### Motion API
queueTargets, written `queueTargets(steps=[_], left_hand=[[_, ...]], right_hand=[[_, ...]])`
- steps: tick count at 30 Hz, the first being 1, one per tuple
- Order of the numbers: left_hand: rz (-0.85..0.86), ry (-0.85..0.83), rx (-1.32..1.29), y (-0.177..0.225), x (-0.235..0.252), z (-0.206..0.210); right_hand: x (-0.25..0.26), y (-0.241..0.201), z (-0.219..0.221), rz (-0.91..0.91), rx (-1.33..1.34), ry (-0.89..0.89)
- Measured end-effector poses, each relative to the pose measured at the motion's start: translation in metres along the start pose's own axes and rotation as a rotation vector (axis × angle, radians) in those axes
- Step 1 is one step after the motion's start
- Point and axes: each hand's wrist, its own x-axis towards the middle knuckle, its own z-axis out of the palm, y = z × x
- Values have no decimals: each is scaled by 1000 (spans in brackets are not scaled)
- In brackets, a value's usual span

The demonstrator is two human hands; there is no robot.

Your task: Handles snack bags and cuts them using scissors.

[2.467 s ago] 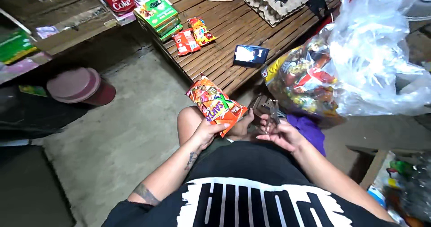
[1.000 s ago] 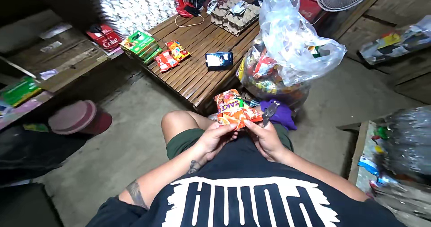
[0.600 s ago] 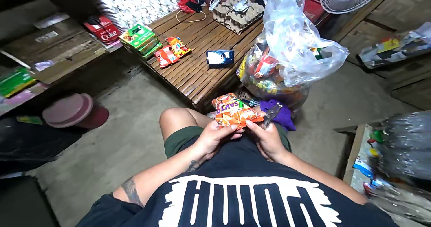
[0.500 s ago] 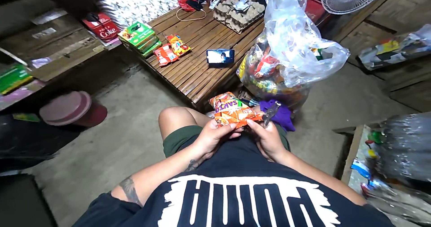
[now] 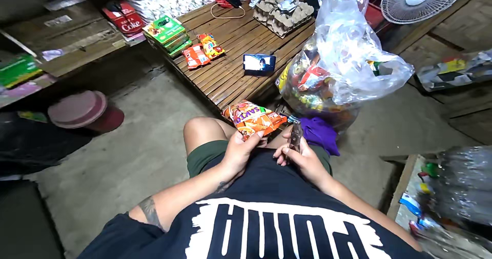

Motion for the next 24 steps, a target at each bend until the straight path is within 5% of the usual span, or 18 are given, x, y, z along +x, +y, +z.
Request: queueTargets(steps=[15,24], left_hand=[[143,48,-44,-3,1,-8],[151,44,-24,-3,0,-8]], right_hand=[[3,6,2,-124,-75,47],[0,-2,0,-52,-41,-19]])
